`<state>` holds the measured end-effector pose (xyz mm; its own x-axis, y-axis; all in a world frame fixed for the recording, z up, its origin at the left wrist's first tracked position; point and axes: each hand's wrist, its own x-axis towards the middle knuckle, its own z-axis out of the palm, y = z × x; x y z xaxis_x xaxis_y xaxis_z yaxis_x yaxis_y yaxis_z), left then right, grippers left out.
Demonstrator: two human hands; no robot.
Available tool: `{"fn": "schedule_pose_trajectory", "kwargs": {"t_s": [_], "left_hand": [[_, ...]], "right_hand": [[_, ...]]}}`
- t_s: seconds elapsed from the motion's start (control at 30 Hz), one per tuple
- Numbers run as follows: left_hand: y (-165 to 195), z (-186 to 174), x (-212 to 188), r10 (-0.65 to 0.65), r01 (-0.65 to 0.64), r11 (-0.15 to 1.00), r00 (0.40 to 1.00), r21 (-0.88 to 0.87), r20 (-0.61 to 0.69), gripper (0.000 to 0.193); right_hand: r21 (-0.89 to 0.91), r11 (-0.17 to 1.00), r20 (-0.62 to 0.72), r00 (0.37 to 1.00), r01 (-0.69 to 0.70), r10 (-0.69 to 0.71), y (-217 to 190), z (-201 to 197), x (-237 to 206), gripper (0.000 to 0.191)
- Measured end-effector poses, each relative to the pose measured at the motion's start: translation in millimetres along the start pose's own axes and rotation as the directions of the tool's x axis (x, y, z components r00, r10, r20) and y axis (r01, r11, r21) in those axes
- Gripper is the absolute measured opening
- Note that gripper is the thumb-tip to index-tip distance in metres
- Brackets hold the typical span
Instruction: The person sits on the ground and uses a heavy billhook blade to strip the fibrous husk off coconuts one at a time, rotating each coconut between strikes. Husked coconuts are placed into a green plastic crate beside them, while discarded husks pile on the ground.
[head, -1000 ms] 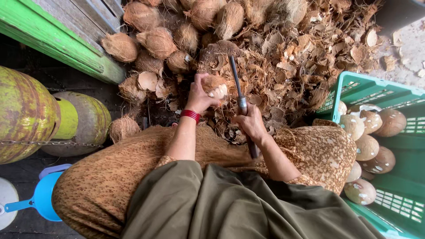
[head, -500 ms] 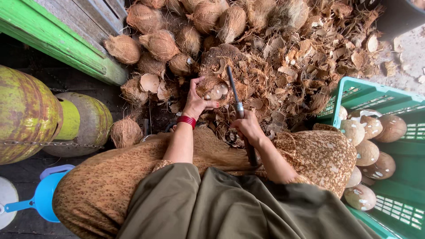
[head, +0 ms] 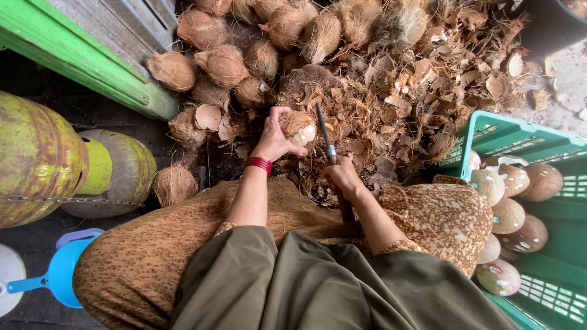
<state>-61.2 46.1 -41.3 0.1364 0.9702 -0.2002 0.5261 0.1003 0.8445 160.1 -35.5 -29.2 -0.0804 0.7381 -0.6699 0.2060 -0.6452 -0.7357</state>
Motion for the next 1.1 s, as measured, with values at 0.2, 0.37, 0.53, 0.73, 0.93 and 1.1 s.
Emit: {"fn": "schedule_pose_trajectory", "kwargs": {"t_s": [0.2, 0.37, 0.53, 0.73, 0.93, 1.1], "left_hand": [[-5.1, 0.3, 9.7, 0.065, -0.065, 0.998, 0.996, -0.005, 0.055, 0.118], [-2.8, -3.3, 10.1, -0.058, 0.055, 0.998, 0.996, 0.035, 0.073, 0.122], [2.0, -7.0, 3.0, -0.047, 0.044, 0.998, 0.997, 0.043, 0.066, 0.125], [1.5, -12.0, 4.0, -0.049, 0.049, 0.999, 0.995, 0.003, 0.082, 0.120], [-14.5, -5.8, 7.7, 0.067, -0.065, 0.997, 0.997, -0.052, 0.030, 0.112], [-11.4, 0.7, 14.9, 0.296, -0.299, 0.938, 0.954, -0.176, -0.039, 0.112]], "right_hand": [[-0.239, 0.723, -0.083, 0.728, 0.649, -0.681, -5.2, 11.7, -29.0, 0.014], [0.002, 0.990, -0.061, 0.988, 0.143, -0.142, -4.0, 19.0, -7.8, 0.007], [-0.192, 0.949, -0.043, 0.964, 0.251, -0.264, -2.3, 13.6, -9.9, 0.015], [-0.125, 0.875, -0.041, 0.878, 0.468, -0.476, 8.3, 21.0, -11.3, 0.011], [-0.047, 0.997, 0.011, 0.999, 0.054, -0.054, 15.2, 8.5, 14.6, 0.014], [0.113, 0.988, 0.043, 0.993, 0.106, -0.111, 17.3, -8.4, -3.6, 0.017]]}}
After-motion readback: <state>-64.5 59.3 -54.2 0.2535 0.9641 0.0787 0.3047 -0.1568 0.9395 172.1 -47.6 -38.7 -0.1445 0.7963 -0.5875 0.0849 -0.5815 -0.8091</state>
